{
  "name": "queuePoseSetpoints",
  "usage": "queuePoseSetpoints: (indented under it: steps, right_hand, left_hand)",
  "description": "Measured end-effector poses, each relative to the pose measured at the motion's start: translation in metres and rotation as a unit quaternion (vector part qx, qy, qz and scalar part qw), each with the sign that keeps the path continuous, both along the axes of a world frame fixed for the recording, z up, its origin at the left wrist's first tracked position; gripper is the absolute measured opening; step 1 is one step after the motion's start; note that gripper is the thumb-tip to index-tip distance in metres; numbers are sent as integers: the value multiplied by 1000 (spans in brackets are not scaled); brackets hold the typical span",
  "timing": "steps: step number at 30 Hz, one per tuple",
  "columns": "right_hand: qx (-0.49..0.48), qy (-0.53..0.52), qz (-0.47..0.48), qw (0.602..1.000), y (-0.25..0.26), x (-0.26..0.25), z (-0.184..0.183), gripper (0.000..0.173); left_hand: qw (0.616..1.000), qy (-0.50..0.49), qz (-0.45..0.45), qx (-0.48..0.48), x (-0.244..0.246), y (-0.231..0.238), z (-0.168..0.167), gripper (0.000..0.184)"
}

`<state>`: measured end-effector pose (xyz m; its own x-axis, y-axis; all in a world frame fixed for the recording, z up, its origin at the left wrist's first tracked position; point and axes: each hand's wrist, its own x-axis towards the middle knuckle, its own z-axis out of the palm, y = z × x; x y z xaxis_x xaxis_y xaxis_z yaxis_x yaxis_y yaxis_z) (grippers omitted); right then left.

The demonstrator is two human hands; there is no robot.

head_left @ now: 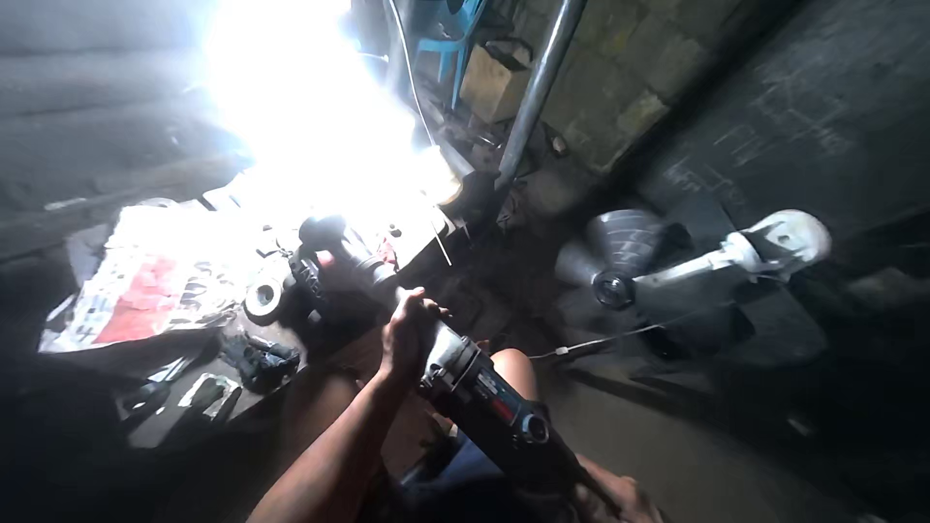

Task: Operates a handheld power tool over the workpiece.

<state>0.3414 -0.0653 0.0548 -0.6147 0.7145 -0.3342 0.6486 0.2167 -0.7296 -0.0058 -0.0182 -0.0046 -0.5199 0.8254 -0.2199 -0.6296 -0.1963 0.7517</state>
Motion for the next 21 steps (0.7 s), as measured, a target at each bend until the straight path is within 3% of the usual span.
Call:
queuePoseSetpoints:
  steps: [5,13,21]
  right_hand:
    - [36,21,15,999,-2,4,-19,52]
    - [34,13,-18,999,-4,2,-13,46]
    - [-5,3,-27,1000,4,2,-8,51]
  left_hand:
    - [998,-19,14,-60,-1,-12,-1,34]
    - [997,-70,-7,-31,3,8,5,39]
    - [999,-13,25,-31,7,37,-1,29]
